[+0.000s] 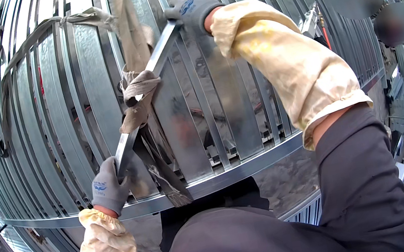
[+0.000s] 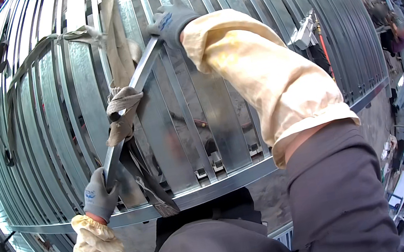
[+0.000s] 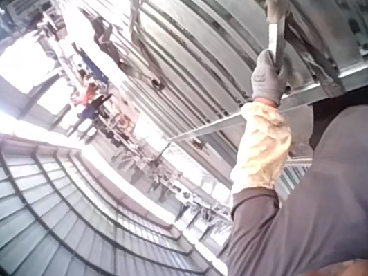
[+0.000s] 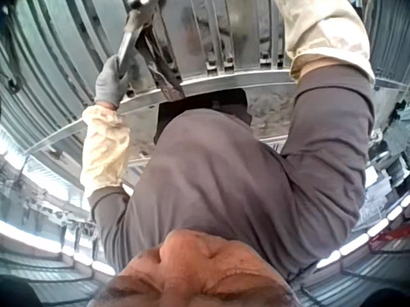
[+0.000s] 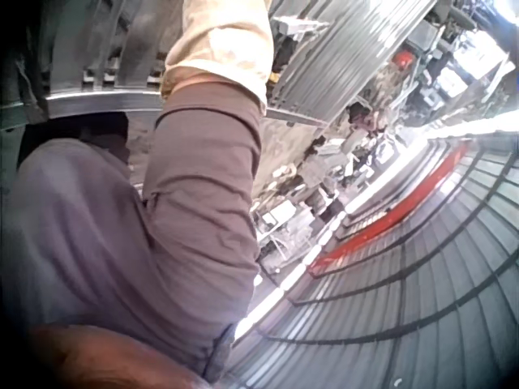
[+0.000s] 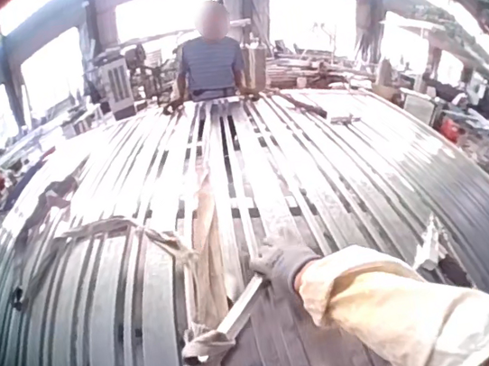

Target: The person positions a metal bar onto a large metal frame and welds it in place using a handheld welding tool. They repeat this process by moving to different sections of the frame, aligning the bar, and welding it securely.

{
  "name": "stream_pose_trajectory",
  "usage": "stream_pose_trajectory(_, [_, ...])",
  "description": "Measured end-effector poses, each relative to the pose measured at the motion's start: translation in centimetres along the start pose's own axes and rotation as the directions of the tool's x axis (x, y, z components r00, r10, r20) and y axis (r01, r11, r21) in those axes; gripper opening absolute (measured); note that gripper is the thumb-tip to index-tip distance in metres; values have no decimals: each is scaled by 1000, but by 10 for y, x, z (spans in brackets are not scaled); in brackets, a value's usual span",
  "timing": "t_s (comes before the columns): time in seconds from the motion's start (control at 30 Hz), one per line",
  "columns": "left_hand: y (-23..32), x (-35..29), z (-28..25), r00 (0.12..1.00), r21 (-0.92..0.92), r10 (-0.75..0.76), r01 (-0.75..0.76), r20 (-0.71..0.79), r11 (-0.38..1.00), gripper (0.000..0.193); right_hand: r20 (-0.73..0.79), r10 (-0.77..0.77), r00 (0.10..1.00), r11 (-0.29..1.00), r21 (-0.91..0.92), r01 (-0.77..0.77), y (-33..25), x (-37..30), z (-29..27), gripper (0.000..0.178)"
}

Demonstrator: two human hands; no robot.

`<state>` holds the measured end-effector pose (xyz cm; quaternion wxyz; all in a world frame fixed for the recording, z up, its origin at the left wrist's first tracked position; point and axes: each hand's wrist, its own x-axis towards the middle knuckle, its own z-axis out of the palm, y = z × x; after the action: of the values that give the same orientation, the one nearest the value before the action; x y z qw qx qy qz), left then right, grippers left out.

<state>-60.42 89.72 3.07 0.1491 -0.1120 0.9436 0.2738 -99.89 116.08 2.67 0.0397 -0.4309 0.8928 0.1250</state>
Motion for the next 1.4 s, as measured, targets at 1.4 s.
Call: stream_pose_trajectory(1.4, [77, 128, -13, 844, -85, 445, -488, -301, 869, 68, 780, 496, 381, -492, 615, -617, -422, -241, -62, 46])
